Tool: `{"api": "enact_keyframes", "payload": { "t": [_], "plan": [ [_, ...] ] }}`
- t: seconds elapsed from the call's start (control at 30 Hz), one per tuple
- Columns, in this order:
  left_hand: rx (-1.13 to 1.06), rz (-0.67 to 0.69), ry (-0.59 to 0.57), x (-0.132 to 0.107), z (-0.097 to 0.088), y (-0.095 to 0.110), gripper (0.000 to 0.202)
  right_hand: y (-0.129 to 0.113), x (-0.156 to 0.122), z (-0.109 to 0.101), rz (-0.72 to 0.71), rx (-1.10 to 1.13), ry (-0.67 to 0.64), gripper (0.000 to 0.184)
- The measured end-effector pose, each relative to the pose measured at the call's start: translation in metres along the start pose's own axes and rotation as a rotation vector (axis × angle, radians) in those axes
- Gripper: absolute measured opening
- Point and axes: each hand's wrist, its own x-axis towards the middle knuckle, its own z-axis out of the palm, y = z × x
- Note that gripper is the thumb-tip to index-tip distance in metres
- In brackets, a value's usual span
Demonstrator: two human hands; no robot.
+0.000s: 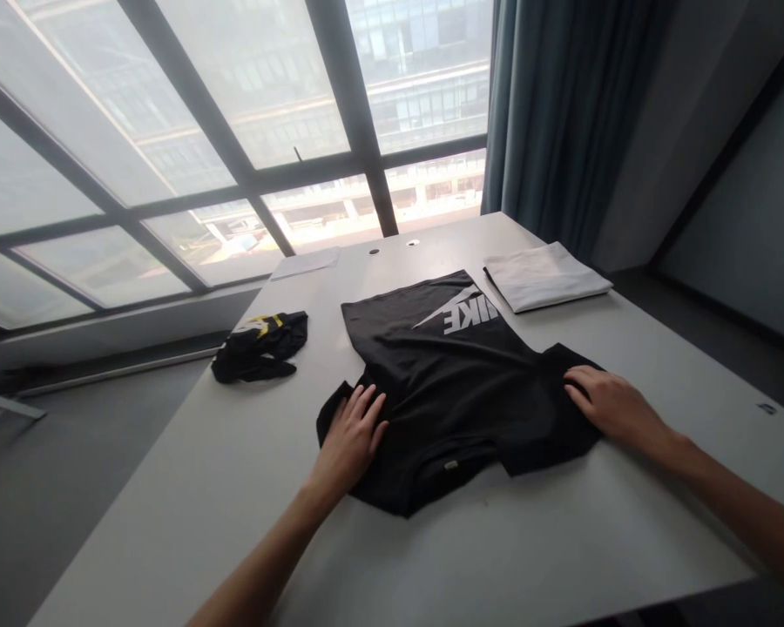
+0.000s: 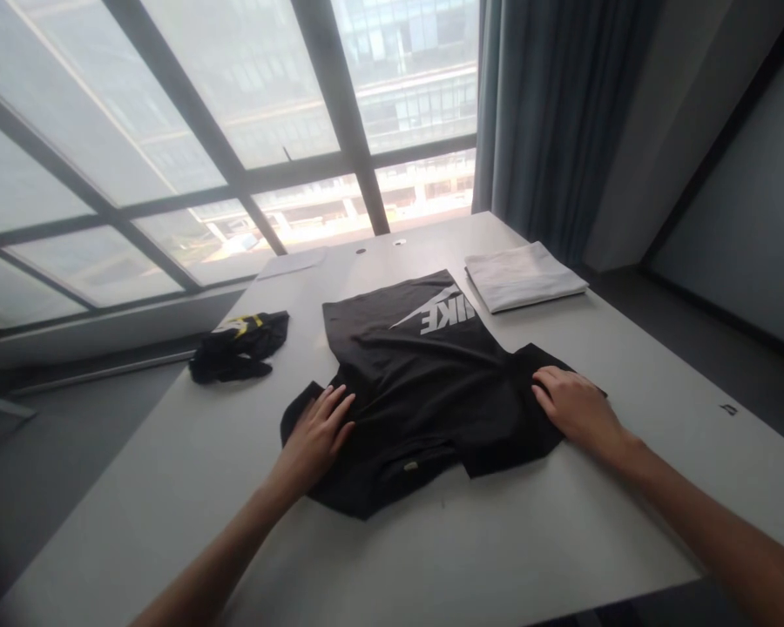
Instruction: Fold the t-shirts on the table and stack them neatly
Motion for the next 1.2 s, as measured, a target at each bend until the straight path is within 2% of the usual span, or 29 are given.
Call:
{"api": "enact_keyframes", "payload": {
  "t": [0.17,0.23,0.3,0.4,0.47,0.53,0.63,0.73,0.87,0.97,1.07,1.13,1.2],
  "plan": [
    [0.164,-0.302,-0.079,-0.049,0.014,-0.011,0.068,-0.004,0.026,0.007,0.071,-0.026,0.006,0.041],
    [0.211,-0.385,-0.091,-0.068,0.012,-0.008,0.075,-0.009,0.033,0.008,0.073,-0.027,0.028,0.042],
    [0.231,-0.393,-0.034,-0.076,0.002,0.0,0.076,-0.018,0.038,0.009,0.055,-0.015,0.073,0.043],
    [0.11,-0.239,0.061,-0.059,-0.017,0.011,0.064,-0.036,0.04,0.015,-0.011,0.041,0.118,0.045],
    [-0.039,-0.08,0.042,-0.033,-0.022,0.011,0.053,-0.049,0.039,0.024,-0.064,0.095,0.104,0.047],
    [-0.112,-0.011,-0.007,-0.009,-0.015,0.004,0.047,-0.058,0.036,0.037,-0.095,0.124,0.07,0.05],
    [-0.114,-0.044,-0.079,0.003,0.005,-0.011,0.049,-0.06,0.029,0.054,-0.115,0.106,0.013,0.055],
    [-0.084,-0.128,-0.079,-0.015,0.019,-0.018,0.054,-0.054,0.027,0.06,-0.194,0.101,-0.043,0.059],
    [-0.023,-0.252,-0.049,-0.054,0.014,-0.012,0.064,-0.051,0.031,0.058,-0.299,0.12,-0.111,0.062],
    [0.02,-0.293,-0.044,-0.065,0.004,-0.008,0.061,-0.054,0.033,0.058,-0.311,0.113,-0.116,0.063],
    [0.06,-0.307,-0.022,-0.054,0.0,-0.009,0.051,-0.055,0.032,0.061,-0.317,0.099,-0.096,0.062],
    [0.05,-0.309,-0.026,-0.033,0.004,-0.015,0.051,-0.054,0.029,0.063,-0.306,0.088,-0.082,0.061],
    [0.001,-0.338,-0.083,-0.004,0.013,-0.024,0.057,-0.053,0.024,0.063,-0.284,0.072,-0.065,0.061]
  ]
}}
